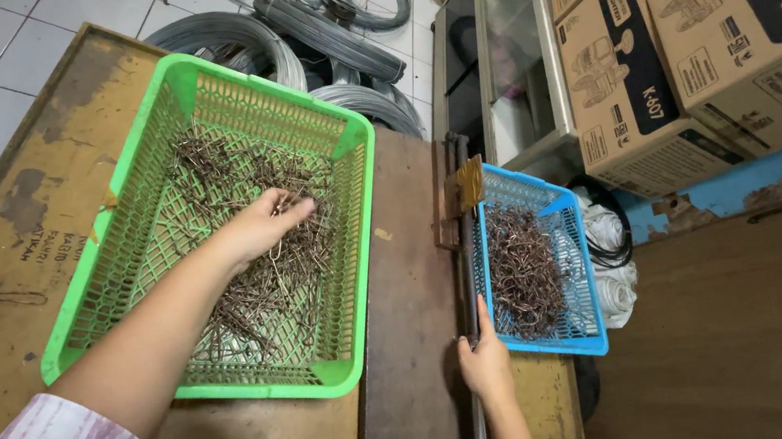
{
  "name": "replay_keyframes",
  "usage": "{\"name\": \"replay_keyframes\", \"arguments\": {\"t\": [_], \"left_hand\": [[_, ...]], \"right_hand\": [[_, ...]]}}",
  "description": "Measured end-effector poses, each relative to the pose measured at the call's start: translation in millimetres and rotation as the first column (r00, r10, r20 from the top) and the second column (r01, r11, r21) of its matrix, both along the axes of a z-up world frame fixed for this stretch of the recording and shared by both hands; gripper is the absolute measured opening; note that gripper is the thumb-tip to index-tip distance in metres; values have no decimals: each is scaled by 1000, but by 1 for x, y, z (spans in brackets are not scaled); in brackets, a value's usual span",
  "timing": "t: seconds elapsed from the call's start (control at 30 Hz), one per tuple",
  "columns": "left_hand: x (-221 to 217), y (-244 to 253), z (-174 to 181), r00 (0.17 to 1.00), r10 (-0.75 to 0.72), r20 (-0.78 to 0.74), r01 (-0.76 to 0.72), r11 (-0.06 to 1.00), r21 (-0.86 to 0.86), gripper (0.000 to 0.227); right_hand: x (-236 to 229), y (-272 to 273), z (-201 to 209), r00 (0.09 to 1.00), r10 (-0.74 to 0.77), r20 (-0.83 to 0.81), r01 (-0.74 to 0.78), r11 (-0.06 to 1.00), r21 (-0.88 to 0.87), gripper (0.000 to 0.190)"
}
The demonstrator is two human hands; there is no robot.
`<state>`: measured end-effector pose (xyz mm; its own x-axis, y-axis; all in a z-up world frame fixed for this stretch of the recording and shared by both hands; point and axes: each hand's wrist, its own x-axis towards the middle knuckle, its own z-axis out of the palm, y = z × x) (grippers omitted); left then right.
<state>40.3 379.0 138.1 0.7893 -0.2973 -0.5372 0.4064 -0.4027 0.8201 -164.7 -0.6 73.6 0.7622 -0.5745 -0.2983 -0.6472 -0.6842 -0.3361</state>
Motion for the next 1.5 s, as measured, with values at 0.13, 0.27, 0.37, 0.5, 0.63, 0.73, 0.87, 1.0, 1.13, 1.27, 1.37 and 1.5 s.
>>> {"name": "replay_keyframes", "arguments": {"t": [0.13,0.27,0.37,0.5,0.63,0.73,0.87,1.0,1.13,1.27,1.37,1.5], "left_hand": [[5,-6,-26,998,-6,-57,3,999,-53,59],[9,-7,-34,999,-18,35,18,1000,-2,36],[11,-9,-44,988,-49,145,44,999,32,40],[5,-13,-34,987,-40,154,27,996,83,32],[8,-12,-38,987,141,78,-138,989,-42,26],[11,-12,-43,969,232,-85,-242,961,-134,31],[18,-13,-61,770,363,-524,-575,752,-324,24],[23,-14,-82,804,310,-507,-568,652,-503,77],[19,-17,-80,855,210,-474,-475,683,-554,35],[21,-25,-109,875,224,-429,-457,673,-581,67],[20,-29,-120,876,274,-398,-471,668,-577,36],[23,-42,-145,914,292,-282,-403,736,-545,30]], "right_hand": [[-4,-6,-9,999,32,27,-32,999,-10,90],[-2,-8,-11,998,39,51,-39,999,2,91],[0,2,3,1000,11,7,-11,1000,4,90],[-2,-2,-2,999,45,20,-45,999,-12,91],[-1,2,3,1000,25,11,-25,1000,2,91],[-2,0,2,1000,21,0,-21,1000,-6,91],[-1,0,2,1000,10,-5,-10,1000,9,91],[-2,-3,-5,1000,0,20,0,1000,1,89],[-1,-5,-7,998,24,52,-25,1000,9,89],[-1,-4,-5,1000,27,4,-27,999,-21,91],[-3,-5,-9,999,32,22,-32,999,-18,92],[-3,1,1,999,46,11,-46,999,-11,92]]}}
